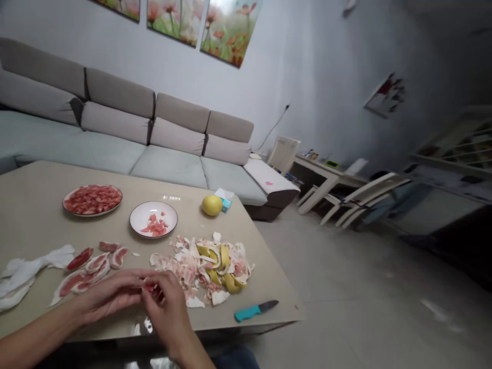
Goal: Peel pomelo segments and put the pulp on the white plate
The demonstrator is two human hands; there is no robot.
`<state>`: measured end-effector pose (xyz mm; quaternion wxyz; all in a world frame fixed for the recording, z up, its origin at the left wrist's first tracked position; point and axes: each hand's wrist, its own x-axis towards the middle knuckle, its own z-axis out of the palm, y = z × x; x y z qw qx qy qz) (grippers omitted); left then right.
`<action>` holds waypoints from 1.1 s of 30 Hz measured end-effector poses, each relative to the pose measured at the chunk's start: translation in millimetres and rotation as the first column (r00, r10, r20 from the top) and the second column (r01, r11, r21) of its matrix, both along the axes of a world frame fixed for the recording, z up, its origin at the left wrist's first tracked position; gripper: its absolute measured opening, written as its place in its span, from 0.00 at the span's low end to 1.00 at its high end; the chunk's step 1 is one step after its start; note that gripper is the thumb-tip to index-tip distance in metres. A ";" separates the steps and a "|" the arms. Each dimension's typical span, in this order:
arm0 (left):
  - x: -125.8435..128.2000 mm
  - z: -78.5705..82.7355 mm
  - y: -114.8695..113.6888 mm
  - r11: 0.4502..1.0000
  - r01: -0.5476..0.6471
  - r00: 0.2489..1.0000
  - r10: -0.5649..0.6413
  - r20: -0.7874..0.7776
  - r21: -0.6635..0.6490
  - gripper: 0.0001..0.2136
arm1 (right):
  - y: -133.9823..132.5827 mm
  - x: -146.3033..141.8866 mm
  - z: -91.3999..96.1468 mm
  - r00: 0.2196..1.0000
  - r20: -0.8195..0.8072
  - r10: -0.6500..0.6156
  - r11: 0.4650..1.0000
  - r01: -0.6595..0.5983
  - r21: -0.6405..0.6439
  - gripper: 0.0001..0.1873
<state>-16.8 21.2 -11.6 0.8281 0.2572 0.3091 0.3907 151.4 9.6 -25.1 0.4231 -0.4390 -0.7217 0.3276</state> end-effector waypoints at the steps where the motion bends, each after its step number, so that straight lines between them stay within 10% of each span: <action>1: 0.3 -1.6 -0.9 0.999 0.009 1.000 -0.009 -0.004 -0.041 0.12 | 1.4 4.9 -0.4 0.999 -0.030 0.011 0.998 -0.013 -0.067 0.05; 7: -1.7 -16.6 -4.9 0.991 0.015 0.995 -0.028 -0.095 -0.135 0.11 | 5.1 15.0 -19.2 0.899 -0.433 -0.070 0.781 -0.221 -0.584 0.15; 15: -13.4 -28.4 0.6 0.995 0.082 0.981 -0.089 -0.174 -0.048 0.09 | 10.5 2.4 -29.1 0.788 -0.593 -0.169 0.589 -0.402 -0.701 0.18; 25: -16.1 -32.8 1.3 0.996 0.086 0.981 -0.085 -0.173 0.002 0.13 | 9.0 -0.1 -23.6 0.907 -0.411 -0.095 0.766 -0.198 -0.612 0.18; 33: -13.4 -40.7 1.3 0.971 0.155 0.942 -0.090 -0.323 0.181 0.11 | 7.3 2.7 -16.0 0.966 -0.253 -0.059 0.809 -0.102 -0.578 0.16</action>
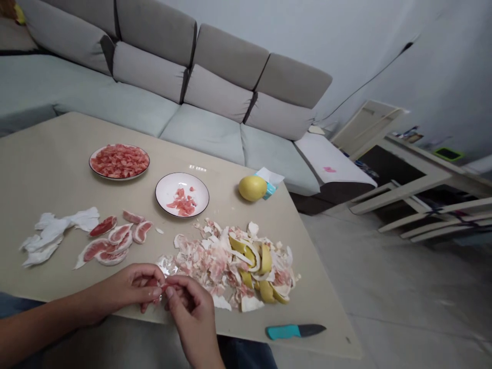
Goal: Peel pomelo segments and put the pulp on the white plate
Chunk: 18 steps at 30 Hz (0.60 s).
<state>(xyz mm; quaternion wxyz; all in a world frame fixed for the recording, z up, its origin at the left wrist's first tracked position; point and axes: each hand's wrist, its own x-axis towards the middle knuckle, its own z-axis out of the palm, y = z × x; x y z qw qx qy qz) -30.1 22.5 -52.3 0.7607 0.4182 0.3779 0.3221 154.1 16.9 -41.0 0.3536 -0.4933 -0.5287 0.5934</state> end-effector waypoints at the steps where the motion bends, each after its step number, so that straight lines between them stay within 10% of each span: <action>1: -0.2 1.0 -0.3 1.000 0.004 1.000 -0.004 -0.008 -0.002 0.10 | -0.1 0.6 0.1 1.000 0.012 -0.002 1.000 0.002 0.013 0.16; 18: -3.1 13.5 -2.9 0.995 0.098 0.992 -0.101 -0.079 -0.033 0.06 | 2.9 1.9 1.7 0.986 -0.148 0.081 0.978 -0.107 -0.181 0.16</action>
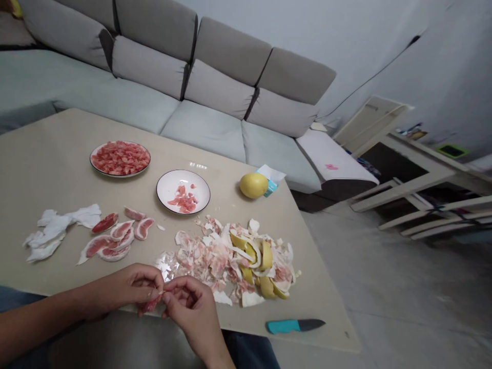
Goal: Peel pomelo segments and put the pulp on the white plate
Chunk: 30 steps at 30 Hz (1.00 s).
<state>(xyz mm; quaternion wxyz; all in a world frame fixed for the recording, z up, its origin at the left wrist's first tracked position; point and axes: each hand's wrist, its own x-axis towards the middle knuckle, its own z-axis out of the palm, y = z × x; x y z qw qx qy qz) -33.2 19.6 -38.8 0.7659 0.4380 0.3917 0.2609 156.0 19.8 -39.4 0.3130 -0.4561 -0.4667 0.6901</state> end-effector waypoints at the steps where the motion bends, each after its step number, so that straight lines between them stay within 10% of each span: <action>1: -0.1 -1.3 0.1 1.000 -0.002 1.000 0.002 -0.005 0.000 0.06 | -1.2 0.4 -0.8 1.000 0.026 0.003 1.000 -0.004 0.027 0.15; 14: -3.1 -1.1 1.9 0.959 -0.013 0.980 0.068 -0.185 0.284 0.03 | -8.8 -2.4 -8.2 0.961 0.274 0.021 0.974 -0.082 0.212 0.03; 30: -5.6 9.0 4.4 0.984 -0.092 0.991 0.105 0.077 -0.154 0.16 | 0.7 14.6 -1.5 0.997 0.026 -0.072 0.994 0.070 0.080 0.14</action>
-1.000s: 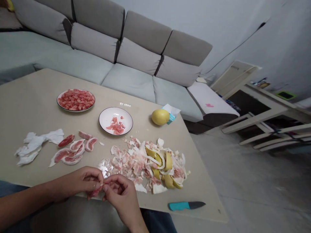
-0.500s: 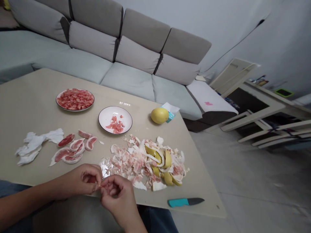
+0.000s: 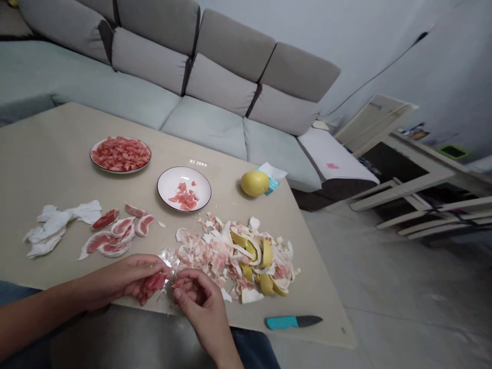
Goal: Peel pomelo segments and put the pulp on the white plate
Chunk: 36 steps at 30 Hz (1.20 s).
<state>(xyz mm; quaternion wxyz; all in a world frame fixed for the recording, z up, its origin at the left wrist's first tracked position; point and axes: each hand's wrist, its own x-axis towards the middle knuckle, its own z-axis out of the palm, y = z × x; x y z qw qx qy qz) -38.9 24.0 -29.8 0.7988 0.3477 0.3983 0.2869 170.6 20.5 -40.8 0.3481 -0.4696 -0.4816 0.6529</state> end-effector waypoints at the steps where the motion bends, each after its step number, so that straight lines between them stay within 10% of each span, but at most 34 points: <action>1: 0.1 -1.7 -0.1 1.000 0.011 1.000 -0.011 -0.009 0.023 0.15 | -0.3 -0.7 -0.7 1.000 -0.003 -0.002 1.000 0.002 0.001 0.14; 7: 4.6 -13.9 -5.3 0.958 0.036 0.957 0.050 -0.287 0.286 0.07 | -4.3 -10.6 -2.7 0.996 0.090 0.005 1.000 -0.007 0.018 0.15; 18: 1.1 -10.6 -12.7 0.644 0.194 0.794 0.340 -0.504 0.740 0.07 | -8.2 -23.7 -0.2 0.972 0.225 -0.065 0.992 0.038 0.119 0.18; 36: 0.5 -9.2 -13.0 0.645 0.235 0.810 0.284 -0.513 0.728 0.07 | -13.5 -24.7 2.0 0.947 0.315 -0.062 0.975 -0.011 0.222 0.06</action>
